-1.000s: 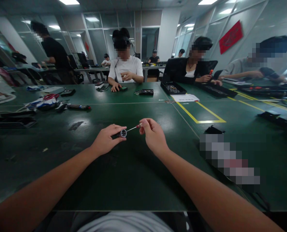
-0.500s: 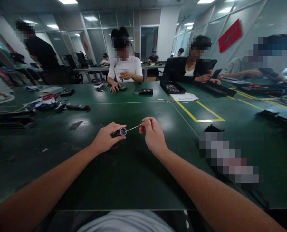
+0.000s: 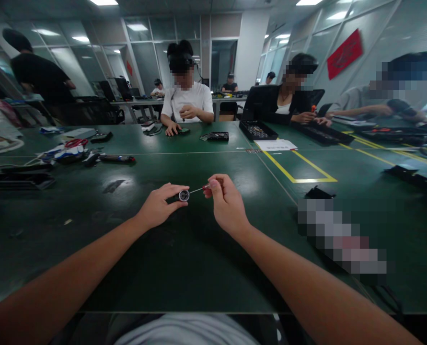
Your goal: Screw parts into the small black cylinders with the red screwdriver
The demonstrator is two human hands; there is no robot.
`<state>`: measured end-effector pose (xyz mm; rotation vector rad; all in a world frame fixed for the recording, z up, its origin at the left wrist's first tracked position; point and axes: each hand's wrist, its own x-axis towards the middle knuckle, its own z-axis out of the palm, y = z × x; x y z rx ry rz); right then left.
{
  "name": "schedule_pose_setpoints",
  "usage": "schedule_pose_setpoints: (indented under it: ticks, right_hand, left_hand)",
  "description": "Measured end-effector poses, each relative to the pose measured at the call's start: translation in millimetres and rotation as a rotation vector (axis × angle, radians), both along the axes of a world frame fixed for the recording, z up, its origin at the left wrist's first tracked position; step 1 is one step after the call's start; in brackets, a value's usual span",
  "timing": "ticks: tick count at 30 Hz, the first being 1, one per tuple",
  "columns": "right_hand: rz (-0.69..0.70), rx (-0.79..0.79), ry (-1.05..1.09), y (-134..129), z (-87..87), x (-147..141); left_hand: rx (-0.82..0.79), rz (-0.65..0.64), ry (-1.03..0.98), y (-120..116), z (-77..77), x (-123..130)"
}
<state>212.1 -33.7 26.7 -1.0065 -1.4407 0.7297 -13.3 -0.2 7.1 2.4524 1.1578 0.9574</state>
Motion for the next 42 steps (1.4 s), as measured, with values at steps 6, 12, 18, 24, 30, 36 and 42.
schedule_pose_setpoints:
  ticks: [6,12,18,24,30,36,42]
  right_hand:
    - [-0.079,0.009,-0.068,0,-0.1,0]
    - [-0.103,0.007,-0.121,3,-1.8,1]
    - [0.024,-0.002,-0.131,-3,0.8,1]
    - [-0.075,0.038,-0.285,-7,3.3,1]
    - [-0.050,0.008,-0.255,-3,0.8,3]
    - [-0.075,0.028,-0.317,-7,5.2,1]
    - [-0.062,0.027,-0.259,-2,-2.4,2]
  left_hand:
    - [-0.123,0.001,0.056,-1,1.0,1]
    - [-0.193,0.046,0.066,-2,2.1,4]
    - [-0.198,0.001,0.026,-2,-3.2,6]
    - [-0.126,-0.035,0.125,-2,-0.9,5]
    - [-0.118,-0.010,0.127,-1,-1.9,3]
    - [-0.119,-0.021,0.106,-2,-0.7,4]
    - [-0.130,0.063,0.012,-1,-2.1,-1]
